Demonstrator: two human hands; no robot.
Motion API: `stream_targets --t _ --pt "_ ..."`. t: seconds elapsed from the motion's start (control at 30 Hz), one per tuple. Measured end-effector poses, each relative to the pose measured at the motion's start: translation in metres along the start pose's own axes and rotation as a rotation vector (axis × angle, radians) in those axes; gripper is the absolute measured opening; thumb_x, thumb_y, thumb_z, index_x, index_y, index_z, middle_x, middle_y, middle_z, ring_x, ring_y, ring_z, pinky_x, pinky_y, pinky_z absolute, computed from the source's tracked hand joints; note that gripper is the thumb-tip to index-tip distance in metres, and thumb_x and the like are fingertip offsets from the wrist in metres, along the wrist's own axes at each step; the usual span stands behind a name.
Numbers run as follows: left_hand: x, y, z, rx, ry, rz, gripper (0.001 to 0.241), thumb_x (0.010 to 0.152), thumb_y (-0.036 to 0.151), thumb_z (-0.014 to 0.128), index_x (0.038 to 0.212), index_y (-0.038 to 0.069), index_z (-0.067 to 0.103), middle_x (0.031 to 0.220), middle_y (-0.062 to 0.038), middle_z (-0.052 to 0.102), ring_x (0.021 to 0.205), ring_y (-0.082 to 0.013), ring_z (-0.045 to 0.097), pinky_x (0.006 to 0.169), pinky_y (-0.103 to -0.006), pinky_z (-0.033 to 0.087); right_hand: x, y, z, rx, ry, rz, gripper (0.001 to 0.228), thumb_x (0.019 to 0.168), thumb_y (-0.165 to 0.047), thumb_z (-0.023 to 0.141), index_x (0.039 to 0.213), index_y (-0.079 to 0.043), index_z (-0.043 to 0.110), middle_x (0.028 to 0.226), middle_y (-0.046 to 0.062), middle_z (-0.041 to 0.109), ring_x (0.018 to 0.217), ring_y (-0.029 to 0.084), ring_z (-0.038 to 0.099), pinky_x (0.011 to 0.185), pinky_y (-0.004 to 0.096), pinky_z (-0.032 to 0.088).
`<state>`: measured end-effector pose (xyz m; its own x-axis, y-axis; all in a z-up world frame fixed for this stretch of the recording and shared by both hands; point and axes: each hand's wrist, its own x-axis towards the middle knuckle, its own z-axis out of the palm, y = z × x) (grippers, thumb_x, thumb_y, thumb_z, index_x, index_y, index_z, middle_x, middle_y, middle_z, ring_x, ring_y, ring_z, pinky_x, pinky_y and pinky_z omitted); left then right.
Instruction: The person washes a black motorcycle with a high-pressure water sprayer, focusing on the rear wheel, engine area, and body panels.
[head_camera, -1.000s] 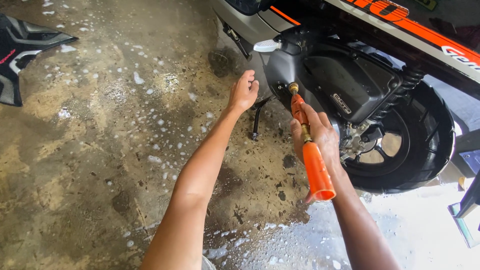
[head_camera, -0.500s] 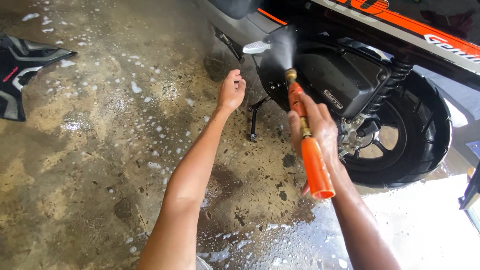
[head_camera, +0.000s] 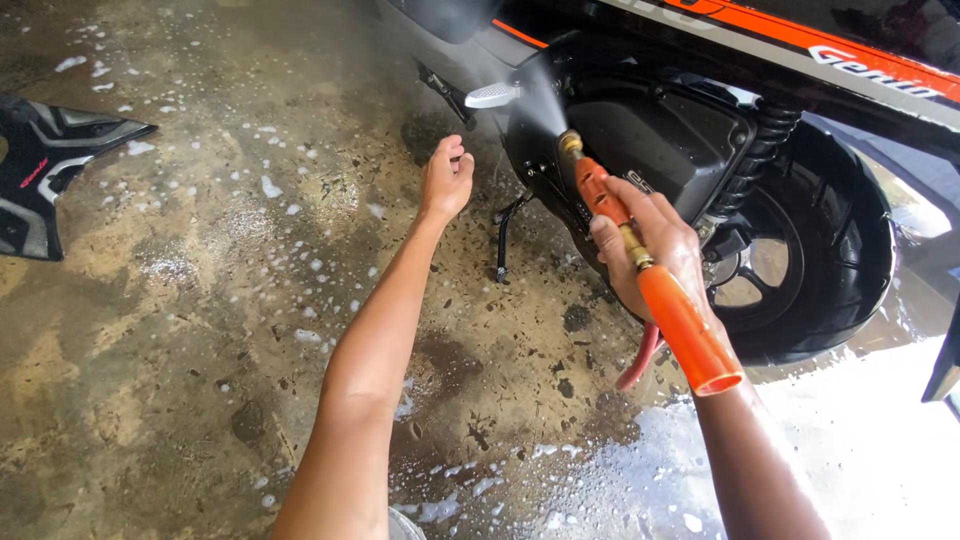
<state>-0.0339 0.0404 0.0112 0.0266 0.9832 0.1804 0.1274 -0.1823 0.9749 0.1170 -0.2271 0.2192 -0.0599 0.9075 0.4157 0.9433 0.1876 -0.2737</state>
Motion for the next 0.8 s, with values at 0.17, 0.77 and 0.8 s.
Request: stream_targets --t 0.17,0.77,0.8 --pt "0.002 -0.002 -0.002 -0.024 0.006 -0.047 0.046 0.103 0.021 0.053 0.146 0.004 0.048 0.142 -0.015 0.060 0.121 -0.0264 0.064 0.105 -0.0406 0.050 -0.005 0.002 -0.010 0.144 -0.028 -0.105 0.050 0.102 -0.032 0.060 0.140 0.001 0.057 0.092 0.010 0.062 0.061 0.012 0.066 0.050 0.029 0.055" --pt "0.023 0.028 0.005 0.107 -0.052 -0.007 0.060 0.103 0.031 0.051 0.157 0.008 0.037 0.158 -0.017 0.045 0.144 -0.0359 0.045 0.120 -0.0442 0.034 -0.006 0.022 -0.012 0.022 0.006 -0.023 0.047 0.099 -0.027 0.065 0.139 -0.002 0.061 0.090 0.012 0.066 0.065 0.021 0.062 0.060 0.037 0.052" --pt "0.029 0.028 0.008 0.143 -0.041 0.019 0.061 0.101 0.031 0.053 0.156 0.009 0.036 0.157 -0.017 0.044 0.144 -0.0368 0.043 0.119 -0.0437 0.033 -0.005 0.029 -0.010 0.096 -0.082 -0.060 0.047 0.099 -0.028 0.063 0.139 -0.002 0.060 0.089 0.010 0.066 0.062 0.019 0.062 0.059 0.036 0.053"
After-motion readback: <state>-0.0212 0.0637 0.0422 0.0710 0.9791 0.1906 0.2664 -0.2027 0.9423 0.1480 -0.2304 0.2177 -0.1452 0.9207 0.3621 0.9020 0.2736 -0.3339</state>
